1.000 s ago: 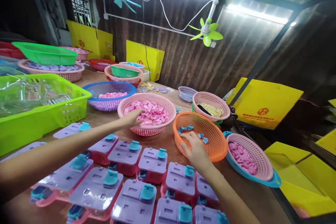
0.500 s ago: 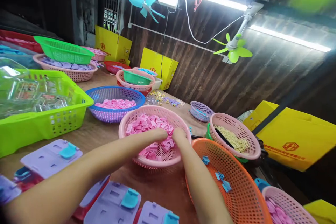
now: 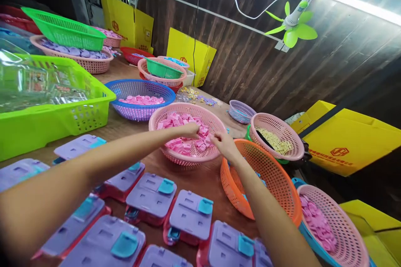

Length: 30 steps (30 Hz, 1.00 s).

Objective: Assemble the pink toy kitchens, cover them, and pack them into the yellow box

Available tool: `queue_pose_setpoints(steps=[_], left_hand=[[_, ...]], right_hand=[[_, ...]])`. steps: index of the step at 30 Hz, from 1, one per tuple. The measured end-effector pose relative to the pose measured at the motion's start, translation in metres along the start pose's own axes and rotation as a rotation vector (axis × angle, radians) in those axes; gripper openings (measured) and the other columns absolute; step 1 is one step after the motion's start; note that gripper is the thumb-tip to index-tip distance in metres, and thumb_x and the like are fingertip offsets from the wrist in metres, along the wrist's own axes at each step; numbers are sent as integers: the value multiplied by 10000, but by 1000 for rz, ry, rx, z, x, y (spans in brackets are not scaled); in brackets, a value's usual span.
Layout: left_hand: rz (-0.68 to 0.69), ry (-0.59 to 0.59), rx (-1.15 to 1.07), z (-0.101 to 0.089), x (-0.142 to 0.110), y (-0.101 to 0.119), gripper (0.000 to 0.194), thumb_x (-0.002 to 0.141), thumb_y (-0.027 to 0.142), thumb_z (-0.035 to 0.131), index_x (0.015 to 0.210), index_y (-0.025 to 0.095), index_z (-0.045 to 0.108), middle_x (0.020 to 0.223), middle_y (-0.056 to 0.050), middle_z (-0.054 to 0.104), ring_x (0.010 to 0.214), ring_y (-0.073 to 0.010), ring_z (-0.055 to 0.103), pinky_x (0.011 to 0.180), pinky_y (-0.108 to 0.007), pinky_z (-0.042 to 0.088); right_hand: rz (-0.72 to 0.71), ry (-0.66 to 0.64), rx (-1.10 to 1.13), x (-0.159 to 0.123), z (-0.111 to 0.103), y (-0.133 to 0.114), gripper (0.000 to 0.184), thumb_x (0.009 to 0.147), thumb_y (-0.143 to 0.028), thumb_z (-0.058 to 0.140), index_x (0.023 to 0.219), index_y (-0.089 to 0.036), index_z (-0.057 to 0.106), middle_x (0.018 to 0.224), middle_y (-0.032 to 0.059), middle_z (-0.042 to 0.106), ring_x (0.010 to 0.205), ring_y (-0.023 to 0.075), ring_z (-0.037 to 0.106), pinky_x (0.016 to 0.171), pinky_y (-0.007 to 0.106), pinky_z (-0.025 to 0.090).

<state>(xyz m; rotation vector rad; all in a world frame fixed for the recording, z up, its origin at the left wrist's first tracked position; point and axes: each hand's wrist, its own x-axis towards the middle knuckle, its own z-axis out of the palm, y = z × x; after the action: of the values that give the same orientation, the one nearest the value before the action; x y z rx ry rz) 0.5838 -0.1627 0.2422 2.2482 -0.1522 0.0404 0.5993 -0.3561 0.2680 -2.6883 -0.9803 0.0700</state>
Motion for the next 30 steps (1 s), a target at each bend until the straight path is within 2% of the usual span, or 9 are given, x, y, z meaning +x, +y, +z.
queue_pose_setpoints(steps=[3, 6, 9, 11, 15, 17, 20, 24, 30], left_hand=[[-66, 0, -66, -13, -22, 0, 143, 790, 229, 617, 737, 99, 591, 675, -11, 598, 630, -123, 573, 594, -253, 468], [-79, 34, -201, -26, -59, 6, 158, 759, 151, 595, 619, 120, 529, 527, 0, 544, 523, -110, 551, 528, -218, 431], [-80, 80, -341, -33, -100, 18, 164, 842, 165, 479, 682, 130, 493, 611, -17, 575, 557, -93, 579, 579, -215, 474], [-121, 99, -532, -35, -127, 23, 145, 859, 160, 459, 723, 123, 496, 662, -35, 595, 592, -89, 596, 609, -211, 489], [-309, 80, -1052, -33, -174, 19, 68, 809, 154, 562, 791, 88, 564, 672, -66, 624, 596, -99, 607, 575, -188, 490], [-358, 61, -1144, -30, -190, 14, 120, 794, 202, 605, 794, 84, 590, 670, -76, 634, 596, -107, 606, 564, -189, 490], [-377, 82, -1187, -22, -204, 7, 172, 764, 259, 654, 799, 96, 609, 697, -76, 650, 589, -103, 595, 563, -199, 490], [-402, 73, -1214, -10, -208, 2, 138, 755, 214, 640, 847, 115, 612, 755, -65, 660, 605, -91, 581, 587, -204, 484], [-433, 2, -1284, -1, -210, 0, 123, 778, 131, 519, 875, 100, 588, 815, -76, 643, 664, -96, 581, 612, -204, 472]], right_hand=[[-137, -158, 379, -63, 4, -14, 349, 873, -423, 418, 860, -159, 646, 795, 12, 650, 743, 134, 569, 656, 218, 420], [-170, -261, 587, -104, 28, -27, 321, 846, -403, 464, 849, -158, 672, 786, 23, 661, 707, 137, 566, 635, 227, 413], [-150, -207, 488, -119, 56, -33, 292, 833, -364, 480, 778, -166, 688, 697, 12, 648, 637, 128, 536, 578, 225, 378], [-140, -131, 387, -122, 67, -34, 293, 828, -355, 485, 725, -172, 689, 635, 6, 630, 596, 123, 510, 554, 229, 353], [-134, 32, 217, -134, 75, -38, 287, 839, -336, 482, 702, -204, 696, 648, 9, 657, 624, 135, 522, 603, 250, 340], [-135, 109, 179, -141, 77, -41, 278, 846, -334, 483, 712, -218, 697, 698, 11, 678, 681, 149, 543, 647, 257, 341], [-114, 114, 273, -145, 80, -43, 282, 852, -355, 483, 740, -210, 697, 730, 17, 688, 690, 151, 564, 653, 248, 354], [-49, 51, 433, -144, 85, -43, 330, 865, -397, 458, 777, -189, 698, 726, 27, 689, 648, 155, 574, 601, 247, 358], [-79, 149, 168, -151, 87, -49, 268, 885, -360, 459, 806, -249, 689, 816, 9, 697, 767, 181, 552, 728, 314, 295]])
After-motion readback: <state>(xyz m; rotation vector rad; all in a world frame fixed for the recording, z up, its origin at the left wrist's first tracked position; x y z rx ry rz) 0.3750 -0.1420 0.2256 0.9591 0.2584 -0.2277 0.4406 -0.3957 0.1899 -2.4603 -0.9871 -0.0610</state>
